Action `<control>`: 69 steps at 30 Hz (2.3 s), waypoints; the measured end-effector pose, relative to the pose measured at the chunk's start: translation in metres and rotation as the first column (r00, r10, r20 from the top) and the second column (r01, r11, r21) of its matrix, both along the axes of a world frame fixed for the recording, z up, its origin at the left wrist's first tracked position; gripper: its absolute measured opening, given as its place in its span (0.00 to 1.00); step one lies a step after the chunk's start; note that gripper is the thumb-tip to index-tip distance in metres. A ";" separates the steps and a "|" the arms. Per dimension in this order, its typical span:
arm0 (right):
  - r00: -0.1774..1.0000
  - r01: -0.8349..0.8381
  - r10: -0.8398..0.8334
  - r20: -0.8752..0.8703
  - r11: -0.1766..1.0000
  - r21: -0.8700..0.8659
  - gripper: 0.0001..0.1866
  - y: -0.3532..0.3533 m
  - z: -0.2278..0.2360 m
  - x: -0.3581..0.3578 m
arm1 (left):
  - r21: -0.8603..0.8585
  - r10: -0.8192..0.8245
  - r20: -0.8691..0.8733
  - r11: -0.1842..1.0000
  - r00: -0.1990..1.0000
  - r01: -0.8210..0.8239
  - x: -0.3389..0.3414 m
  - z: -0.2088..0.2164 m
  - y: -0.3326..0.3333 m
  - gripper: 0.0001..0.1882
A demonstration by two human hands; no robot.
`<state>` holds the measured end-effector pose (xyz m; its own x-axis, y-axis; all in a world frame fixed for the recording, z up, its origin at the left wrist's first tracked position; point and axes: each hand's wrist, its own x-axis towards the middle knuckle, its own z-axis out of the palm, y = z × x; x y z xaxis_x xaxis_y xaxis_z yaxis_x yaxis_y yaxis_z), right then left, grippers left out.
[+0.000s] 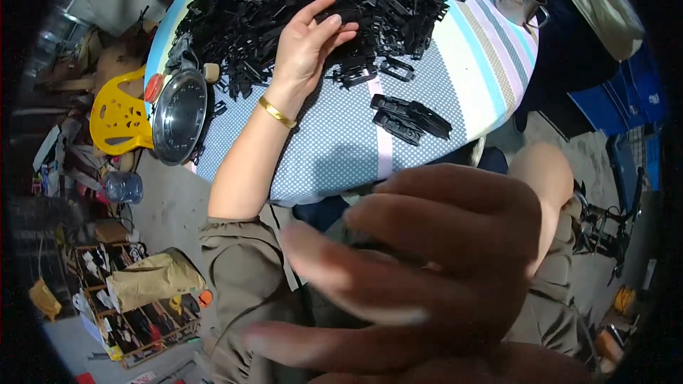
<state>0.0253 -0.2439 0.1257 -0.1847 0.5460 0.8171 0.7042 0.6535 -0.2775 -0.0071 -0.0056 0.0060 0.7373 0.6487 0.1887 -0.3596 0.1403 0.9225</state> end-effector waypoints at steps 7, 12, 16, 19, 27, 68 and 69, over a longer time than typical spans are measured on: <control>0.958 -0.102 0.103 -0.267 0.995 0.020 0.21 0.058 -0.115 0.017 | -0.017 0.008 0.028 1.000 1.000 -0.007 -0.007 0.004 -0.003 0.21; 0.858 0.509 -0.507 0.081 0.861 -0.004 0.21 0.125 -0.084 0.117 | 0.003 -0.056 0.050 0.998 0.997 0.056 -0.001 0.004 -0.010 0.21; 0.902 -0.040 -0.239 -0.361 0.784 -0.620 0.20 0.133 -0.098 0.127 | 0.004 -0.073 0.000 0.997 0.997 0.073 -0.005 0.002 -0.011 0.22; 0.903 -0.038 -0.209 -0.375 0.831 -0.554 0.17 0.135 -0.104 0.119 | -0.018 -0.088 -0.013 0.996 0.996 0.088 -0.009 0.005 -0.009 0.22; 0.955 0.196 -0.296 -0.017 0.675 -0.712 0.14 0.113 -0.103 0.135 | 0.009 -0.038 -0.092 0.999 0.995 0.039 -0.005 0.006 -0.012 0.20; 0.989 0.149 -0.147 0.028 0.986 -0.077 0.23 0.161 -0.096 0.114 | -0.102 0.107 -0.151 0.987 0.983 -0.123 -0.007 0.007 -0.004 0.17; 0.989 0.148 -0.146 0.027 0.986 -0.075 0.23 0.160 -0.096 0.114 | -0.106 0.103 -0.145 0.987 0.984 -0.119 -0.007 0.007 -0.004 0.17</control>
<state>0.1398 -0.0838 0.0298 -0.1149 0.6293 0.7686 0.7973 0.5199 -0.3065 -0.0142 -0.0101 0.0126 0.6734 0.7392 0.0100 -0.2489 0.2140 0.9446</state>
